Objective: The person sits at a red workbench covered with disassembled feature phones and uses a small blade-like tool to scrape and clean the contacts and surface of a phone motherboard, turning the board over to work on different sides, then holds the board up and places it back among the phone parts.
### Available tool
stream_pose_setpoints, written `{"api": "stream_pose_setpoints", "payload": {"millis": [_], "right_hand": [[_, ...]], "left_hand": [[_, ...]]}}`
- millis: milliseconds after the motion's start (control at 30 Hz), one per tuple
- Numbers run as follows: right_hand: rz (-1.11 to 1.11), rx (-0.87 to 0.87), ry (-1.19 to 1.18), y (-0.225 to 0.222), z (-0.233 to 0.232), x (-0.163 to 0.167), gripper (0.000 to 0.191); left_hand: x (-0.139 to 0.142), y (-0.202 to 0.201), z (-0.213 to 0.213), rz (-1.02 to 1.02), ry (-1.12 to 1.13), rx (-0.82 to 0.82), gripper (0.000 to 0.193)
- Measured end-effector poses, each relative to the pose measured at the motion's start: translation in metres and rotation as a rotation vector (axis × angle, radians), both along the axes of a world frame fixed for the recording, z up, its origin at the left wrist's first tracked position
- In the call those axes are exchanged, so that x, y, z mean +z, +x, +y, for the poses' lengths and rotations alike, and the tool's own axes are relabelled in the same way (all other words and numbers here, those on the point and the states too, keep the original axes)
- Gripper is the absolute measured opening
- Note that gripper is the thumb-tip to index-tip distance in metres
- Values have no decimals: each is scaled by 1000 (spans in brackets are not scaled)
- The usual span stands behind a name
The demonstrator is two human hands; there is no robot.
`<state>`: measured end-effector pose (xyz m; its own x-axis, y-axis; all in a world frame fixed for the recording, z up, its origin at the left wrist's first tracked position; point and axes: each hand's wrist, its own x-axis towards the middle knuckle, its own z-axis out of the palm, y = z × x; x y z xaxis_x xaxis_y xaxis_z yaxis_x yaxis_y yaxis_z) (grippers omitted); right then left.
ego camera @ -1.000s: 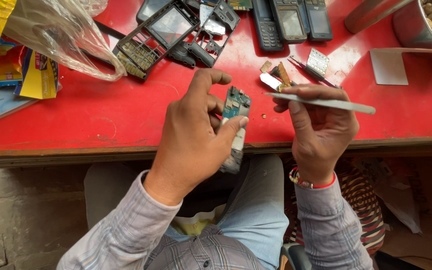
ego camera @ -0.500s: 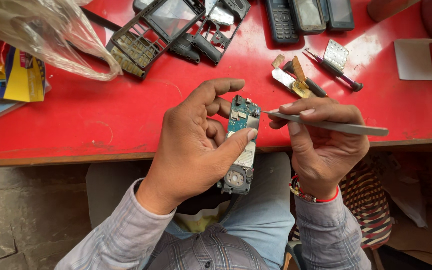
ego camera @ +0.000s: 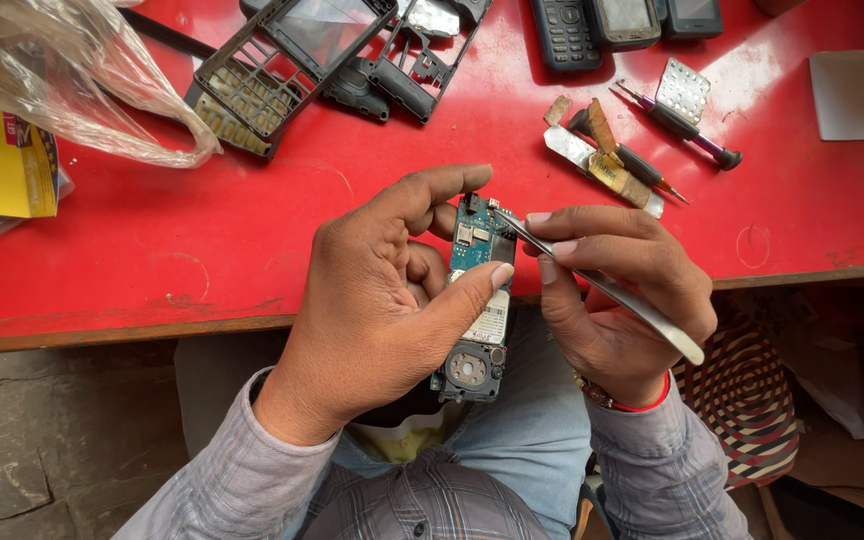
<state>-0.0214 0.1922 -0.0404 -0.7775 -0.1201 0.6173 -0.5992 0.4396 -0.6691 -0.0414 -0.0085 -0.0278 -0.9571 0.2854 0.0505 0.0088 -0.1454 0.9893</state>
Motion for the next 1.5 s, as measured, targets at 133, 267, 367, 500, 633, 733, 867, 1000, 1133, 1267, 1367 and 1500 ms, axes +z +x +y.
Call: {"api": "stream_pose_setpoints", "payload": {"millis": [133,267,367,500,633,733,867,1000,1133,1267,1367,1500], "right_hand": [[55,7,88,-1,2,-1,24],[64,29,116,-1,3,-1,26],[92,22,150,-2,2,-1,25],[130,12,200,-2,-1,2,23],[138,19,222,-3,-3,5,23],[155,13,240,-4,-3,5,23],[150,29,236,-5,-2,5,22],[143,48,232,-6,-2,5,22],[130,48,233,-5,-1,5,23],[114,12,216,-3,-2,2,22],[94,5,214,-1,-1,0,23],[82,21,188,0,0,-1,24]], "left_hand": [[-1,1,0,-11,5,-11,56],[-2,1,0,4,-9,-12,56],[-3,1,1,13,-12,-1,56],[-4,0,0,5,-2,-12,55],[-4,0,1,1,-21,-10,55],[-4,0,1,1,-19,-7,55],[-5,0,1,17,-26,-4,56],[-6,1,2,27,-50,-1,54],[-7,1,2,39,-40,-10,53],[-6,2,3,8,-18,0,50],[-5,2,3,34,-57,10,51],[-5,2,3,40,-39,4,51]]}}
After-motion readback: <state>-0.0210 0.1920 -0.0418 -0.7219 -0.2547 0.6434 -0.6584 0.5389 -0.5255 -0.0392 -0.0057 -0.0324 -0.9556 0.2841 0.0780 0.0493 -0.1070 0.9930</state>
